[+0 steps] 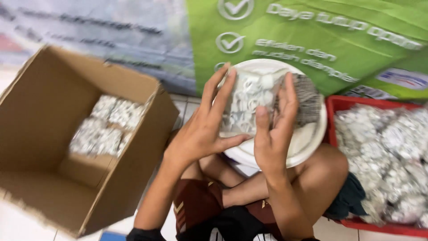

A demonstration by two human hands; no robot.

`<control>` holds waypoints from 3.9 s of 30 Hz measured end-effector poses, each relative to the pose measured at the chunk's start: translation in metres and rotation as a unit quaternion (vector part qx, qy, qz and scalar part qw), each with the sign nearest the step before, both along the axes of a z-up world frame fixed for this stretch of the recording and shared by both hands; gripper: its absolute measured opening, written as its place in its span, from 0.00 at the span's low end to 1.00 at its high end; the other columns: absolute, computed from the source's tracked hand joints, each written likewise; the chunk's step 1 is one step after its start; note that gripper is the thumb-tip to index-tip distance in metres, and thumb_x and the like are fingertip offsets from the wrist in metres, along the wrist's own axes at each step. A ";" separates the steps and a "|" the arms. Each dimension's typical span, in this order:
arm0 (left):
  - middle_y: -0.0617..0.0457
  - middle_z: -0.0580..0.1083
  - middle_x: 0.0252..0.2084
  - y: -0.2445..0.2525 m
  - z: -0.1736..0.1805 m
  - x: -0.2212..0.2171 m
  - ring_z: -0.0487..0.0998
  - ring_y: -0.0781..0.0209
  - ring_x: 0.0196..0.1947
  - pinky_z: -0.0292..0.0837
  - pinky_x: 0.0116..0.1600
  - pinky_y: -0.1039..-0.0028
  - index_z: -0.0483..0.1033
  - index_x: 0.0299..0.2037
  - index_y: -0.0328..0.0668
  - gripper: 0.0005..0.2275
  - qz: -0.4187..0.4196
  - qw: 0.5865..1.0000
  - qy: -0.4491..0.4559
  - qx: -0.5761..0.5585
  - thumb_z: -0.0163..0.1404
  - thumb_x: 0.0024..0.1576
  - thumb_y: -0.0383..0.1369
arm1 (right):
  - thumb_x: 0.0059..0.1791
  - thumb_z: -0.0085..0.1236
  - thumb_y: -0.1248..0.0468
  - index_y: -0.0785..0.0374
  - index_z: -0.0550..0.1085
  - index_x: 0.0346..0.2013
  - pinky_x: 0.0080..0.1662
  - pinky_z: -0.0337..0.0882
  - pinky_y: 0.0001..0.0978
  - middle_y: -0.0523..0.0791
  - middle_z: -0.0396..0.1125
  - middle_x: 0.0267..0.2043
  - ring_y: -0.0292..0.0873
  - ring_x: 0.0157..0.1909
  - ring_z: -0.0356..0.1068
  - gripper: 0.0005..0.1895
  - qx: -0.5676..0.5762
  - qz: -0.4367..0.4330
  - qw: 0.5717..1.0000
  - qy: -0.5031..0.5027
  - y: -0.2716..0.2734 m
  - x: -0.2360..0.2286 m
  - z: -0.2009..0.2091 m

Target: The person sits on the floor and wipes a small plastic bag containing white plastic parts with a cloth. They repeatedly rub the bag on a white bucket lid, then place the cleaned bag into a cardboard box.

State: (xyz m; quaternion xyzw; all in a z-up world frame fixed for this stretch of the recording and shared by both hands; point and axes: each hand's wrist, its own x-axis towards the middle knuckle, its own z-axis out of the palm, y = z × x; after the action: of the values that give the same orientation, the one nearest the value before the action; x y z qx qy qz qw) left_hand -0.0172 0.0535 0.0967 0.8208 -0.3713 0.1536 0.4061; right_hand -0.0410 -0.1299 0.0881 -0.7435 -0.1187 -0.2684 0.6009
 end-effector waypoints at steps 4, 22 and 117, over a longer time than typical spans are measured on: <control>0.40 0.42 0.92 0.044 0.020 -0.013 0.48 0.38 0.95 0.56 0.99 0.33 0.38 0.90 0.52 0.37 0.045 0.996 -0.051 -0.060 0.48 0.78 0.48 | 0.69 0.43 0.46 0.64 0.47 0.86 0.94 0.45 0.56 0.54 0.39 0.92 0.59 0.96 0.38 0.37 0.023 0.063 0.997 -0.041 0.056 0.006 0.016; 0.43 0.56 0.87 0.316 -0.053 0.002 0.55 0.42 0.90 0.52 0.94 0.54 0.52 0.85 0.45 0.20 0.349 0.930 -0.072 -0.093 0.36 0.84 0.32 | 0.70 0.42 0.45 0.52 0.48 0.87 0.89 0.55 0.49 0.48 0.46 0.92 0.54 0.92 0.52 0.34 0.063 0.260 0.963 0.028 0.353 0.080 -0.074; 0.22 0.80 0.56 0.579 -0.369 0.024 0.82 0.23 0.58 0.80 0.59 0.39 0.83 0.56 0.21 0.20 0.546 0.634 0.510 0.199 0.43 0.64 0.31 | 0.57 0.46 0.52 0.71 0.73 0.69 0.70 0.68 0.71 0.62 0.67 0.73 0.68 0.74 0.67 0.32 -0.475 0.461 0.678 0.320 0.583 0.093 -0.353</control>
State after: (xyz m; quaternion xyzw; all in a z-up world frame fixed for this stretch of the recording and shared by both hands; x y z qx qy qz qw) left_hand 0.0072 0.6325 -0.2727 0.8825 0.3891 -0.1728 0.1996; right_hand 0.0517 0.4528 -0.2648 -0.8209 -0.3583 0.3890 0.2157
